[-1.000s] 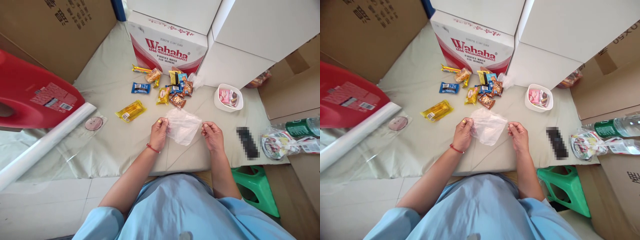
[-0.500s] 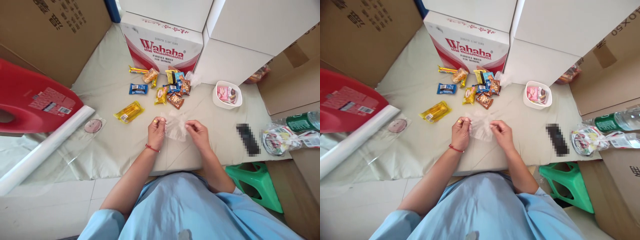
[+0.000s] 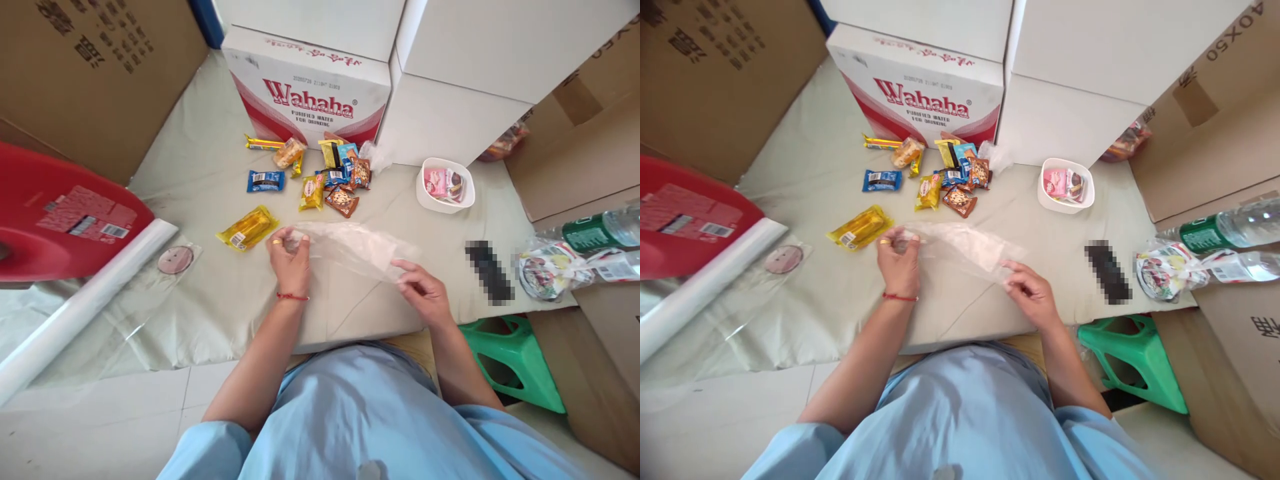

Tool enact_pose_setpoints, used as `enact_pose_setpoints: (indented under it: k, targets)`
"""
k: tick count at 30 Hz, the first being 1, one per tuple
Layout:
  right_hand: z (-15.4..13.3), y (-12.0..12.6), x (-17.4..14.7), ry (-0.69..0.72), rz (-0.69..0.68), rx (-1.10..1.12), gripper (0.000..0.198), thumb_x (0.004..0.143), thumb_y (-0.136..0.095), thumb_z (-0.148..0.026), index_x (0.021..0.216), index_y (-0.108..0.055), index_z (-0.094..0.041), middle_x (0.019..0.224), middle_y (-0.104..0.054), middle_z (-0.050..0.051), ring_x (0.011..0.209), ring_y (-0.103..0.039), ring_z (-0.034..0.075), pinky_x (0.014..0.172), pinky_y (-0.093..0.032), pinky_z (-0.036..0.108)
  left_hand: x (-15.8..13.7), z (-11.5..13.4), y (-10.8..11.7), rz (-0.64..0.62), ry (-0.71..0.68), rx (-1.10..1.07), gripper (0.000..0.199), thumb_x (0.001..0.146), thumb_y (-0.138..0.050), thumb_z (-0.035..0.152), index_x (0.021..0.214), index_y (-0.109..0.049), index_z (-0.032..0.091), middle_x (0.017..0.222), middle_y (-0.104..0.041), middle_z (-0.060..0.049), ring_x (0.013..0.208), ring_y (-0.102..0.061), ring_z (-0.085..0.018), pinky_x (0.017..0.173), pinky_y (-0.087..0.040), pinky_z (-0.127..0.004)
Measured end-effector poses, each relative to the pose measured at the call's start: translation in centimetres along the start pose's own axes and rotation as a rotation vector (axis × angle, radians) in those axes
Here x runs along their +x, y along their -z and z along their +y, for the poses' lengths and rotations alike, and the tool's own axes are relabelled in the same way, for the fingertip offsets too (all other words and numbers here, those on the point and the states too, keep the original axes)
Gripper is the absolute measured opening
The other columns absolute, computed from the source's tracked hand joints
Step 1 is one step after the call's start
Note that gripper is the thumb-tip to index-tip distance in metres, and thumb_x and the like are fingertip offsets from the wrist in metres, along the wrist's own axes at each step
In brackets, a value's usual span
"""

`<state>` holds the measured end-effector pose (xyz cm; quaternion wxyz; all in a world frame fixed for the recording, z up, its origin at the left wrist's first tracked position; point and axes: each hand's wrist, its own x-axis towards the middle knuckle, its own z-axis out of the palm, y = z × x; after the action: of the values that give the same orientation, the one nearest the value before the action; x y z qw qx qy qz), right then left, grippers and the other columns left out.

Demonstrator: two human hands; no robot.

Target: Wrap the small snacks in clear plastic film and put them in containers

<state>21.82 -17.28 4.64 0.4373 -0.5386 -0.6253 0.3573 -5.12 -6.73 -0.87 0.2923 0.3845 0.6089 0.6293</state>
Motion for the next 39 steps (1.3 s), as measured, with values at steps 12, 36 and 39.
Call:
enact_pose_setpoints:
  k: [12, 36, 39]
  targets:
    - [-2.6, -5.9, -0.7, 0.328, -0.231, -0.558, 0.025, 0.103, -0.050, -0.017, 0.113, -0.071, -0.023, 0.157, -0.057, 0.008, 0.092, -0.078, 0.016, 0.073, -0.061, 0.027, -8.2, 7.0, 4.8, -0.452, -0.237, 0.307, 0.032, 0.090, -0.071, 0.044, 0.110, -0.058, 0.022, 0.123, -0.061, -0.011, 0.120, -0.062, -0.024, 0.091, -0.057, -0.037]
    - [-2.2, -7.5, 4.7, -0.059, -0.130, 0.002, 0.017, 0.094, -0.067, -0.037, 0.086, -0.070, -0.022, 0.077, -0.064, -0.001, 0.063, -0.052, 0.012, 0.064, -0.044, 0.026, -8.1, 4.2, 4.2, -0.516, -0.061, 0.277, 0.024, 0.084, -0.078, 0.045, 0.097, -0.076, 0.024, 0.117, -0.064, -0.009, 0.110, -0.066, -0.024, 0.090, -0.056, -0.036]
    - [-1.5, -7.4, 4.7, -0.179, -0.025, 0.137, 0.022, 0.091, -0.068, -0.044, 0.087, -0.067, -0.022, 0.072, -0.060, -0.002, 0.059, -0.047, 0.012, 0.056, -0.039, 0.025, -7.4, 3.6, 4.6, -0.471, 0.014, 0.270, 0.022, 0.084, -0.077, 0.042, 0.080, -0.070, 0.022, 0.107, -0.065, -0.007, 0.100, -0.065, -0.021, 0.085, -0.053, -0.032]
